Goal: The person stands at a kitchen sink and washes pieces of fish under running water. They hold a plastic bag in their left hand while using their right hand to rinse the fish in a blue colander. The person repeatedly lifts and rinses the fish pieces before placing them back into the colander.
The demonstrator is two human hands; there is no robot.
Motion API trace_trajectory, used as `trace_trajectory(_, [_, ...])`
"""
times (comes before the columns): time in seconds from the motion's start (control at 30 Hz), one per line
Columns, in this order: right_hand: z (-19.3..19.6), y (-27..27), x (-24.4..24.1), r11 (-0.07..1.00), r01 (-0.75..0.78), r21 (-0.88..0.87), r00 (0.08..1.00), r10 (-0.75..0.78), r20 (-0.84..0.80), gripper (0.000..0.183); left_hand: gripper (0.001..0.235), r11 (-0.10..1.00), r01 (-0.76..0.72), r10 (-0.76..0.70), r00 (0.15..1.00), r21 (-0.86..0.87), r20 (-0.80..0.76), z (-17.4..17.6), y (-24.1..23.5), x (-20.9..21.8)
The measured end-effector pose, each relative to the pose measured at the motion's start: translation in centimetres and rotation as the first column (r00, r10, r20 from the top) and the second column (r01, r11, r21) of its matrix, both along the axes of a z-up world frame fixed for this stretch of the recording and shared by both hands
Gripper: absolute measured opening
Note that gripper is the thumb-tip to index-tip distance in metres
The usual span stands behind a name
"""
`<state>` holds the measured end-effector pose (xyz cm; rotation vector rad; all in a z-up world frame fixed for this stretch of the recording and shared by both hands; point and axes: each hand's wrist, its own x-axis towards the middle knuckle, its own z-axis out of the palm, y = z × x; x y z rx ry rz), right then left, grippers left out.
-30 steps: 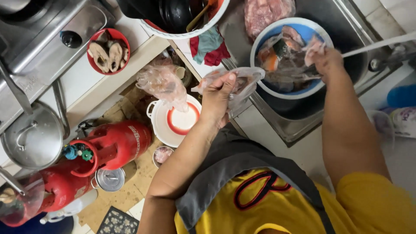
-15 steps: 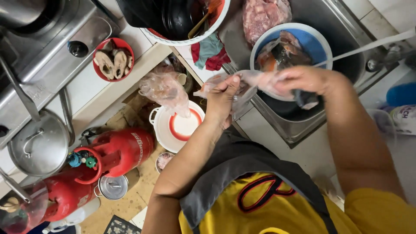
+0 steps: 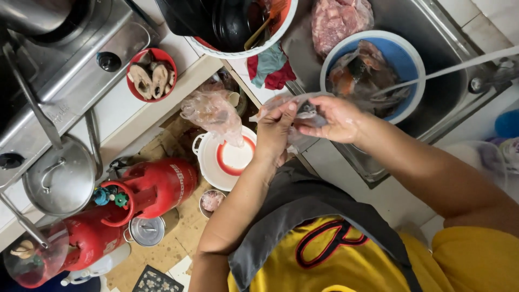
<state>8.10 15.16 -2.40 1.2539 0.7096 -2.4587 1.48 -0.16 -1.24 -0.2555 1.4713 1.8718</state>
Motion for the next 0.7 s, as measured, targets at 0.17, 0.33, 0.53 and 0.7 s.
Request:
trace_trajectory(0.17, [4.4, -0.3, 3.1, 0.925, -0.231, 0.302, 0.930, 0.301, -0.210, 0.053, 0.031, 0.999, -0.045, 0.044, 0.998, 0.026, 0.040, -0.1, -0.4, -0.3])
trace_trajectory(0.33, [2.7, 10.2, 3.1, 0.566, -0.335, 0.753, 0.824, 0.564, -0.056, 0.027, 0.036, 0.992, -0.092, 0.078, 0.983, 0.081, 0.165, 2.9, -0.3, 0.0])
trace_trajectory(0.53, [-21.6, 27.4, 4.8, 0.423, -0.145, 0.894, 0.988, 0.020, 0.151, 0.032, 0.036, 0.995, -0.087, 0.095, 0.964, -0.044, 0.250, 3.5, -0.6, 0.2])
trace_trajectory(0.7, [-26.0, 24.8, -0.2, -0.047, -0.392, 0.919, 0.903, 0.170, 0.394, 0.067, 0.040, 0.990, -0.006, 0.041, 0.967, -0.141, 0.252, 5.0, -0.8, -0.1])
